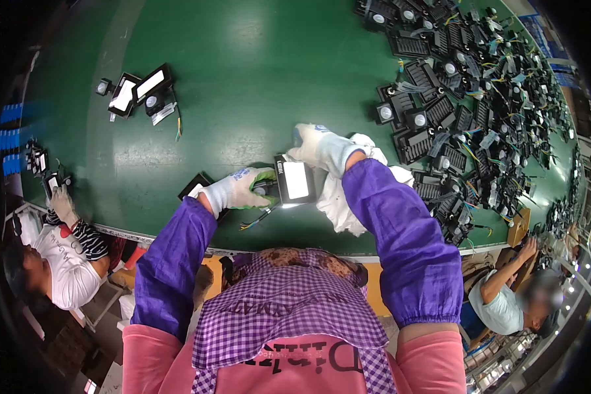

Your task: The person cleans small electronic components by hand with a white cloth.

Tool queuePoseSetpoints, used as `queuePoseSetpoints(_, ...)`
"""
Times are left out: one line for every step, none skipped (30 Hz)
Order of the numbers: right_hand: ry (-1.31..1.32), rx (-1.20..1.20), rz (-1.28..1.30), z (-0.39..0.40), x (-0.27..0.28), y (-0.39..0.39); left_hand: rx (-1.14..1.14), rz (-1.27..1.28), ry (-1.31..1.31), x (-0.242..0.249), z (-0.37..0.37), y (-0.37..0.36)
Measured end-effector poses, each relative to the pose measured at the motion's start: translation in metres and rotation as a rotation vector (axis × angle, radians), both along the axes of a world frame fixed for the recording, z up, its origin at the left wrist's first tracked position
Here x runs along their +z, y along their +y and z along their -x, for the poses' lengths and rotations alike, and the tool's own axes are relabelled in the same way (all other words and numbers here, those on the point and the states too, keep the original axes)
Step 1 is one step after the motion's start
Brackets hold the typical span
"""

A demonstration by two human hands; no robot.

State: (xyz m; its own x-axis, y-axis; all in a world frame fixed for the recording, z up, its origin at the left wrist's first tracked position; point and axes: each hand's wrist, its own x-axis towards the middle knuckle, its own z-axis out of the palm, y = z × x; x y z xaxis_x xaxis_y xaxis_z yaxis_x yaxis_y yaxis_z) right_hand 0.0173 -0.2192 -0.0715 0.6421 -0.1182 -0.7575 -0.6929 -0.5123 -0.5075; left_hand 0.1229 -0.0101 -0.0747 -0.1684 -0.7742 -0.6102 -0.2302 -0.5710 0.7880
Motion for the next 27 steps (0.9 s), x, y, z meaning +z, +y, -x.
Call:
queuePoseSetpoints(-0.008, -0.023, -0.023, -0.003, 0.006, 0.0, 0.005, 0.007, 0.013, -0.009, 0.001, 0.003)
queuePoseSetpoints(0.013, -0.057, -0.035, -0.001, 0.012, 0.001, -0.009, 0.011, -0.004, -0.012, 0.002, 0.003)
queuePoseSetpoints(0.032, -0.09, -0.042, 0.0, 0.018, 0.0, -0.02, 0.019, -0.023, -0.012, 0.002, 0.002)
queuePoseSetpoints(0.052, -0.118, -0.05, 0.0, 0.02, 0.0, -0.027, 0.026, -0.041, -0.013, 0.002, 0.002)
queuePoseSetpoints(0.066, -0.136, 0.009, 0.002, 0.015, 0.002, -0.021, 0.034, -0.044, -0.02, 0.003, 0.005)
queuePoseSetpoints(0.049, -0.139, -0.008, 0.002, 0.015, 0.005, -0.02, 0.026, -0.037, -0.021, 0.003, 0.005)
queuePoseSetpoints(0.033, -0.149, -0.023, 0.002, 0.015, 0.007, -0.025, 0.02, -0.031, -0.022, 0.003, 0.005)
queuePoseSetpoints(0.013, -0.159, -0.035, 0.001, 0.016, 0.009, -0.03, 0.018, -0.026, -0.022, 0.004, 0.003)
queuePoseSetpoints(-0.12, -0.203, -0.024, -0.001, 0.008, 0.02, -0.023, 0.036, -0.017, -0.014, 0.003, 0.001)
queuePoseSetpoints(-0.103, -0.169, 0.033, 0.0, 0.004, 0.025, -0.036, 0.022, -0.028, -0.007, 0.002, -0.002)
queuePoseSetpoints(-0.09, -0.215, 0.02, 0.003, 0.004, 0.026, -0.048, 0.008, -0.04, 0.0, 0.002, -0.004)
queuePoseSetpoints(-0.078, -0.26, 0.007, 0.003, 0.006, 0.028, -0.058, -0.007, -0.053, 0.003, 0.001, -0.005)
queuePoseSetpoints(-0.081, -0.278, 0.01, 0.005, 0.004, 0.027, -0.04, 0.039, -0.067, -0.005, 0.002, -0.001)
queuePoseSetpoints(-0.083, -0.295, 0.015, 0.01, 0.001, 0.024, -0.022, 0.087, -0.081, -0.022, 0.005, 0.005)
queuePoseSetpoints(-0.086, -0.31, 0.021, 0.011, 0.002, 0.023, -0.002, 0.137, -0.094, -0.023, 0.006, 0.004)
queuePoseSetpoints(-0.097, -0.308, 0.032, 0.01, 0.003, 0.023, -0.009, 0.123, -0.097, -0.023, 0.005, 0.004)
queuePoseSetpoints(-0.106, -0.306, 0.04, 0.01, 0.005, 0.024, -0.016, 0.106, -0.097, -0.024, 0.004, 0.004)
queuePoseSetpoints(-0.112, -0.307, 0.048, 0.011, 0.006, 0.026, -0.025, 0.088, -0.095, -0.021, 0.004, 0.003)
queuePoseSetpoints(-0.143, -0.305, 0.029, 0.009, 0.006, 0.031, -0.034, 0.087, -0.095, -0.021, 0.004, 0.002)
queuePoseSetpoints(-0.126, -0.288, 0.02, 0.01, 0.007, 0.032, -0.041, 0.087, -0.097, -0.02, 0.004, 0.001)
queuePoseSetpoints(-0.109, -0.27, 0.011, 0.012, 0.008, 0.034, -0.046, 0.087, -0.099, -0.02, 0.004, 0.001)
queuePoseSetpoints(-0.095, -0.253, 0.004, 0.013, 0.01, 0.035, -0.049, 0.097, -0.112, -0.02, 0.005, 0.001)
queuePoseSetpoints(-0.069, -0.247, 0.016, 0.015, 0.014, 0.038, -0.053, 0.107, -0.126, -0.021, 0.005, 0.001)
queuePoseSetpoints(-0.055, -0.225, 0.034, 0.015, 0.015, 0.039, -0.056, 0.116, -0.139, -0.021, 0.006, 0.001)
queuePoseSetpoints(-0.041, -0.205, 0.052, 0.015, 0.015, 0.039, -0.038, 0.115, -0.124, -0.019, 0.006, 0.002)
queuePoseSetpoints(-0.027, -0.183, 0.069, 0.015, 0.015, 0.04, -0.019, 0.113, -0.108, -0.018, 0.007, 0.002)
queuePoseSetpoints(-0.031, -0.27, 0.038, 0.015, 0.02, 0.041, 0.002, 0.109, -0.092, -0.017, 0.007, 0.003)
